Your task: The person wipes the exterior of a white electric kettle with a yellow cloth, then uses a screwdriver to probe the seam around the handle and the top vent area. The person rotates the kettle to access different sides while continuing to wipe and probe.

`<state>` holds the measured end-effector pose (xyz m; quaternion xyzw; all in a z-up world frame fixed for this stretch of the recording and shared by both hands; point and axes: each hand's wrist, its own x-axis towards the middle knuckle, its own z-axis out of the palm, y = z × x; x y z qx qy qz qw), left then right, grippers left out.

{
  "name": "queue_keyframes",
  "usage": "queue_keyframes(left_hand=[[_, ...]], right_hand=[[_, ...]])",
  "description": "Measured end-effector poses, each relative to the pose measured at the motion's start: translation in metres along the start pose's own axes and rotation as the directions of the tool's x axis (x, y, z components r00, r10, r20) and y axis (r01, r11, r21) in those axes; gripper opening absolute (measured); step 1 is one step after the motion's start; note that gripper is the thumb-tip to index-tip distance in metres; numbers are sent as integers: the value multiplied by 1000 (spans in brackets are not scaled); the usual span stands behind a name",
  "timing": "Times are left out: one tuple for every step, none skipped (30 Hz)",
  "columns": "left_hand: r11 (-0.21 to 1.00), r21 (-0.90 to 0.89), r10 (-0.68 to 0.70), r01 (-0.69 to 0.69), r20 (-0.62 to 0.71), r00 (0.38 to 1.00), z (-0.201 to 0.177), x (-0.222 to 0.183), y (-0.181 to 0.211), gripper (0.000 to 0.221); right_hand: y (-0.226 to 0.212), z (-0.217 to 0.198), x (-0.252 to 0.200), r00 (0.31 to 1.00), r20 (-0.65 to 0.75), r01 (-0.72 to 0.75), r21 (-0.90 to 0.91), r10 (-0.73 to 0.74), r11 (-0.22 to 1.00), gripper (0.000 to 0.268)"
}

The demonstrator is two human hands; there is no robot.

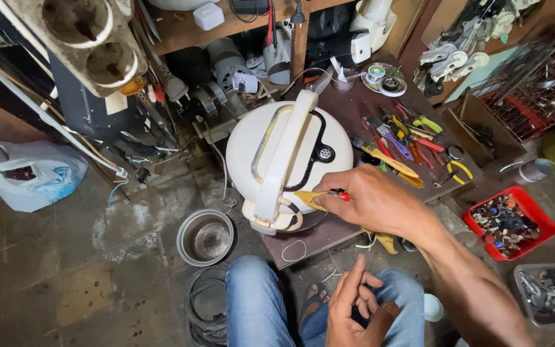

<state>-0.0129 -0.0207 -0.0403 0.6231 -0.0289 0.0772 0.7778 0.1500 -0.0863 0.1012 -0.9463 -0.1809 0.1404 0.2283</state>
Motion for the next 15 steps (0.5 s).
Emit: queue_keyframes(left_hand=[[1000, 21, -18, 18, 16, 1000, 0, 0, 1, 74], [999, 43, -34, 32, 33, 999, 0, 0, 2, 72], [999, 43, -32, 31, 35, 999, 0, 0, 3, 72], [997, 29, -74, 72, 47, 996, 1, -1, 3, 72], [993, 17, -115, 114, 60, 992, 2, -2, 3, 71], [993, 20, -114, 113, 60, 992, 2, -2, 3, 71], [992, 14, -126, 125, 51, 991, 3, -3, 3, 72], [990, 10, -138, 137, 41, 990, 4, -3, 4, 73], [991, 15, -137, 136, 40, 990, 3, -3, 5, 73], [991, 31, -132, 131, 41, 990, 2, -3, 6, 71], [991, 47, -128, 126, 42, 991, 2, -3, 8, 70], [991, 50, -127, 125, 42, 991, 2, -4, 8, 70], [993, 47, -114, 113, 31, 993, 1, -5, 9, 71], [994, 42, -100, 99, 20, 995, 2, -5, 9, 71], [994, 43, -99, 98, 21, 995, 1, -6, 7, 71]], right_hand=[[4, 2, 0, 998, -37, 56, 10, -55, 998, 22], [8, 3, 1, 991, -78, 113, 18, -111, 993, 21], [6, 2, 1, 991, -81, 112, 17, -110, 994, 21], [3, 1, 1, 994, -50, 102, 25, -101, 994, 21], [1, 0, 0, 996, -19, 92, 32, -92, 995, 21], [-1, 2, 2, 995, -21, 94, 35, -93, 995, 21], [-2, 3, 4, 996, -19, 89, 15, -89, 996, 21], [-4, 5, 6, 996, -17, 85, -4, -85, 996, 21], [-6, 3, 6, 996, -19, 88, 0, -88, 996, 21], [-8, 0, 5, 998, 6, 65, 4, -65, 998, 23], [-10, -2, 5, 999, 31, 41, 9, -42, 999, 25], [-8, -5, 2, 999, 29, 42, 11, -43, 999, 25], [-5, -7, -1, 999, 32, 36, -2, -36, 999, 23], [-2, -11, -4, 999, 35, 29, -17, -28, 999, 22], [4, -12, -9, 999, 33, 29, -16, -29, 999, 22]])
